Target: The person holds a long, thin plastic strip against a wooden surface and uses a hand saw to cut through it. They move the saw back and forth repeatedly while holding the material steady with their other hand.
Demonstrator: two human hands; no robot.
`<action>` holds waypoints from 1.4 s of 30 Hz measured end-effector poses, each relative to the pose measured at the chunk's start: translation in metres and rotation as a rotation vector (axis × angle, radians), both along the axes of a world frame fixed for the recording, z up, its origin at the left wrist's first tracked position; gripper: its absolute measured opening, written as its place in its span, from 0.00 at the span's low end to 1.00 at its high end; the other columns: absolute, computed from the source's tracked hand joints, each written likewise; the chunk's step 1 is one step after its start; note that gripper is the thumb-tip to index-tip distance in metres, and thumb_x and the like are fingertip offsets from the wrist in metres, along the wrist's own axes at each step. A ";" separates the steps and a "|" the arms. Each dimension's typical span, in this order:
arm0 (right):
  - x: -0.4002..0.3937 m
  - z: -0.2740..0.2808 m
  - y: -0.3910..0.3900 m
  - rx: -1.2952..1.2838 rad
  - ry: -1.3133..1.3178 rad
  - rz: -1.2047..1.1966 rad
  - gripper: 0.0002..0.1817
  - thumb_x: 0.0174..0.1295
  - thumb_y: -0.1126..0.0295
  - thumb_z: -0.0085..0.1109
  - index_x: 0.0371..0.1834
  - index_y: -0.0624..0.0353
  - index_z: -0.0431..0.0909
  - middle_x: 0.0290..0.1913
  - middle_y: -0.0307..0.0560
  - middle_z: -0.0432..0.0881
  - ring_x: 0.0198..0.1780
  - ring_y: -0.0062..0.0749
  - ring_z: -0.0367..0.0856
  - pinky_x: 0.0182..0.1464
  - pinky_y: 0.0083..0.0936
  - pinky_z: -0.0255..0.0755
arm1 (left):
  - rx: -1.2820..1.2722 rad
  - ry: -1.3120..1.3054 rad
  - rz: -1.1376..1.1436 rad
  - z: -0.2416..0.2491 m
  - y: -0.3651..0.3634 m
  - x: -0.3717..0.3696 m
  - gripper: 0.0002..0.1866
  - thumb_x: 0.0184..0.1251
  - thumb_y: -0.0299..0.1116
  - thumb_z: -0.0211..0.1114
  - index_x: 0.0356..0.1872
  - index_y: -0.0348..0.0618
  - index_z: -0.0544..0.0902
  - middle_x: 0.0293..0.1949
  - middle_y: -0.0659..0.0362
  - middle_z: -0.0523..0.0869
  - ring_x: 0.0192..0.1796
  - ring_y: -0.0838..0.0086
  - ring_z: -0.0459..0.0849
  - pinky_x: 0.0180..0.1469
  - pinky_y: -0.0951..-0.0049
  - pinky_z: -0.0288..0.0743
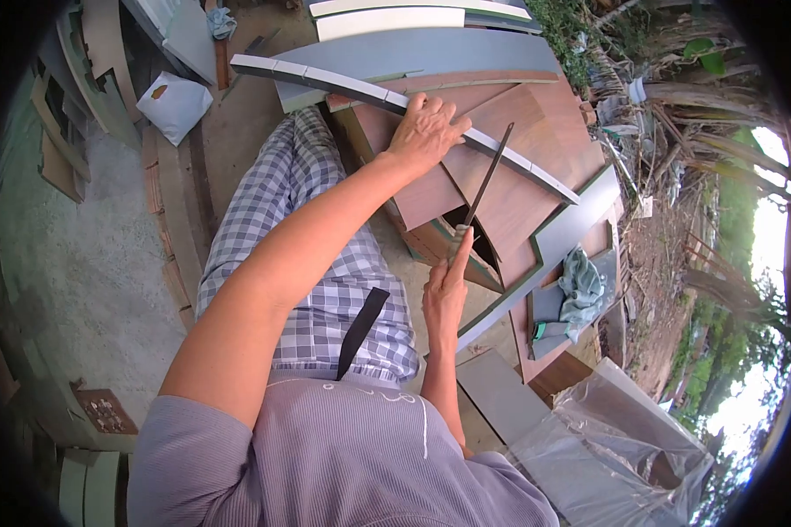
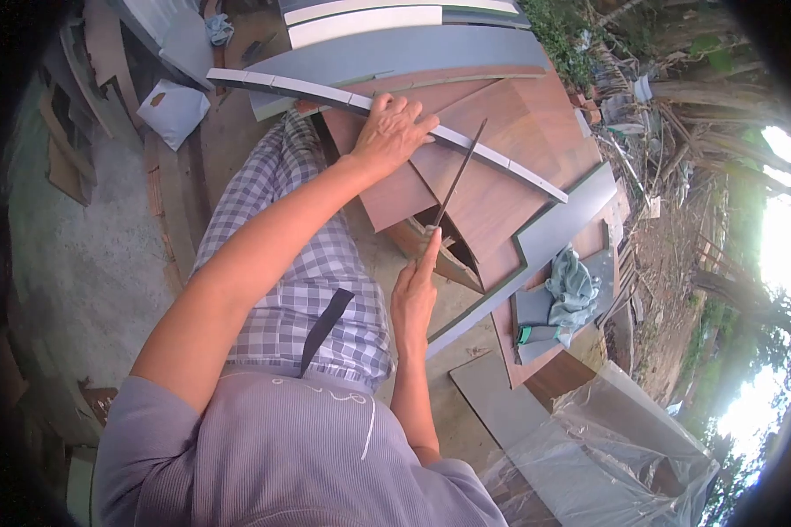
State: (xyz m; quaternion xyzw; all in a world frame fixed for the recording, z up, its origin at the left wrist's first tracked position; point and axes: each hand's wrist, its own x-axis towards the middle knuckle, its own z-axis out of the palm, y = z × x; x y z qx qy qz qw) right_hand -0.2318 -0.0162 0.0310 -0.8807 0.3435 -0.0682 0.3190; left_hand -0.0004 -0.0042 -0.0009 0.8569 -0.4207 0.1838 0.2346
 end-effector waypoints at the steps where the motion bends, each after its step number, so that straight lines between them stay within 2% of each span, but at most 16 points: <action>1: 0.005 0.002 -0.003 -0.007 -0.038 0.012 0.34 0.71 0.71 0.38 0.79 0.42 0.40 0.22 0.48 0.70 0.20 0.30 0.70 0.25 0.31 0.67 | 0.012 0.025 -0.003 0.001 0.000 0.001 0.10 0.63 0.41 0.63 0.44 0.57 0.81 0.37 0.62 0.79 0.47 0.69 0.77 0.56 0.62 0.61; 8: 0.091 0.013 -0.057 0.077 -0.125 -0.009 0.35 0.70 0.73 0.38 0.79 0.43 0.40 0.23 0.47 0.71 0.20 0.26 0.69 0.23 0.28 0.66 | 0.008 0.027 0.001 0.004 0.002 0.002 0.09 0.63 0.40 0.63 0.43 0.55 0.81 0.37 0.61 0.80 0.48 0.69 0.77 0.57 0.60 0.61; 10: 0.088 0.023 -0.049 0.180 -0.057 -0.071 0.35 0.71 0.71 0.39 0.78 0.44 0.38 0.32 0.69 0.79 0.27 0.52 0.79 0.34 0.39 0.71 | 0.006 0.032 0.001 0.003 0.001 0.003 0.10 0.62 0.41 0.64 0.42 0.55 0.81 0.37 0.61 0.79 0.47 0.68 0.77 0.56 0.60 0.62; 11: 0.078 0.022 -0.043 0.180 -0.057 -0.069 0.35 0.71 0.71 0.39 0.78 0.44 0.38 0.32 0.69 0.79 0.27 0.52 0.79 0.34 0.39 0.71 | 0.010 0.044 -0.003 0.001 0.001 0.004 0.10 0.61 0.42 0.65 0.42 0.54 0.80 0.36 0.61 0.78 0.46 0.67 0.77 0.55 0.60 0.62; 14: 0.029 0.008 -0.011 0.076 0.040 -0.033 0.35 0.71 0.72 0.40 0.78 0.44 0.38 0.33 0.69 0.79 0.27 0.51 0.78 0.34 0.39 0.70 | -0.019 0.039 -0.016 -0.001 0.001 0.004 0.11 0.61 0.42 0.65 0.42 0.54 0.80 0.36 0.61 0.78 0.47 0.67 0.77 0.55 0.60 0.62; 16: 0.004 0.002 0.004 0.118 0.042 -0.048 0.34 0.71 0.70 0.38 0.79 0.41 0.40 0.23 0.46 0.70 0.20 0.27 0.69 0.24 0.29 0.66 | -0.027 0.027 -0.007 0.000 0.001 0.004 0.11 0.61 0.42 0.65 0.42 0.54 0.80 0.36 0.61 0.78 0.46 0.67 0.77 0.55 0.60 0.63; 17: 0.000 0.001 0.003 0.120 0.048 -0.062 0.34 0.71 0.70 0.38 0.79 0.41 0.40 0.23 0.46 0.70 0.20 0.27 0.69 0.24 0.29 0.66 | -0.041 0.006 0.005 0.001 0.001 0.001 0.11 0.60 0.42 0.66 0.42 0.54 0.80 0.36 0.61 0.78 0.46 0.67 0.77 0.55 0.60 0.63; 19: 0.010 0.001 -0.008 0.077 0.029 -0.031 0.36 0.70 0.73 0.41 0.78 0.44 0.38 0.30 0.65 0.79 0.25 0.47 0.77 0.33 0.39 0.71 | -0.038 0.014 -0.003 -0.002 -0.001 0.001 0.11 0.60 0.42 0.66 0.42 0.54 0.80 0.36 0.61 0.78 0.46 0.67 0.77 0.54 0.60 0.63; 20: 0.021 0.003 -0.017 0.075 0.022 -0.031 0.36 0.70 0.73 0.41 0.78 0.44 0.38 0.30 0.65 0.79 0.25 0.47 0.77 0.33 0.39 0.71 | -0.032 0.019 0.006 -0.002 -0.001 0.003 0.11 0.60 0.42 0.66 0.42 0.54 0.80 0.36 0.61 0.78 0.46 0.68 0.77 0.54 0.60 0.63; 23: 0.071 0.016 -0.045 0.116 -0.038 -0.031 0.35 0.70 0.72 0.41 0.78 0.45 0.40 0.27 0.60 0.79 0.23 0.45 0.76 0.32 0.41 0.71 | 0.043 0.060 0.004 0.007 0.002 0.001 0.11 0.64 0.42 0.62 0.45 0.56 0.82 0.38 0.61 0.80 0.48 0.68 0.77 0.57 0.61 0.61; 25: 0.098 0.025 -0.055 0.182 -0.100 -0.070 0.32 0.71 0.70 0.38 0.78 0.45 0.42 0.23 0.44 0.70 0.20 0.24 0.68 0.22 0.25 0.66 | 0.002 0.030 0.013 0.004 0.003 0.002 0.11 0.62 0.42 0.64 0.43 0.55 0.81 0.37 0.61 0.79 0.47 0.68 0.76 0.56 0.60 0.62; 29: 0.081 0.014 -0.052 0.239 -0.157 -0.060 0.32 0.71 0.71 0.37 0.78 0.46 0.43 0.23 0.44 0.70 0.20 0.24 0.68 0.22 0.26 0.66 | -0.023 0.024 -0.003 0.000 0.002 0.004 0.12 0.60 0.42 0.66 0.42 0.53 0.80 0.36 0.61 0.78 0.45 0.67 0.76 0.55 0.60 0.63; 35: 0.008 -0.002 -0.002 0.032 -0.026 0.002 0.33 0.72 0.71 0.37 0.79 0.40 0.40 0.31 0.53 0.78 0.21 0.30 0.71 0.25 0.31 0.68 | -0.016 0.033 -0.003 0.001 0.001 0.002 0.13 0.61 0.42 0.65 0.44 0.53 0.79 0.37 0.60 0.78 0.47 0.67 0.76 0.55 0.59 0.63; 38: 0.027 -0.007 -0.026 -0.065 -0.087 0.040 0.34 0.71 0.71 0.38 0.78 0.40 0.41 0.28 0.51 0.77 0.21 0.29 0.71 0.24 0.30 0.67 | -0.014 0.047 -0.001 0.000 0.001 0.002 0.13 0.60 0.42 0.65 0.44 0.53 0.79 0.37 0.60 0.78 0.47 0.67 0.76 0.55 0.59 0.62; 40: 0.062 0.017 -0.043 0.066 -0.040 -0.004 0.35 0.70 0.73 0.38 0.79 0.41 0.41 0.25 0.47 0.74 0.20 0.27 0.70 0.23 0.28 0.67 | -0.004 0.025 0.008 0.001 0.000 0.002 0.13 0.60 0.42 0.66 0.44 0.53 0.79 0.37 0.61 0.78 0.46 0.67 0.76 0.55 0.59 0.62; 42: 0.092 0.026 -0.058 0.120 -0.046 -0.022 0.34 0.70 0.72 0.39 0.78 0.47 0.41 0.23 0.61 0.76 0.23 0.48 0.76 0.30 0.40 0.70 | 0.010 0.009 0.021 0.000 0.002 0.002 0.13 0.60 0.42 0.66 0.44 0.53 0.79 0.37 0.61 0.78 0.46 0.68 0.76 0.55 0.60 0.62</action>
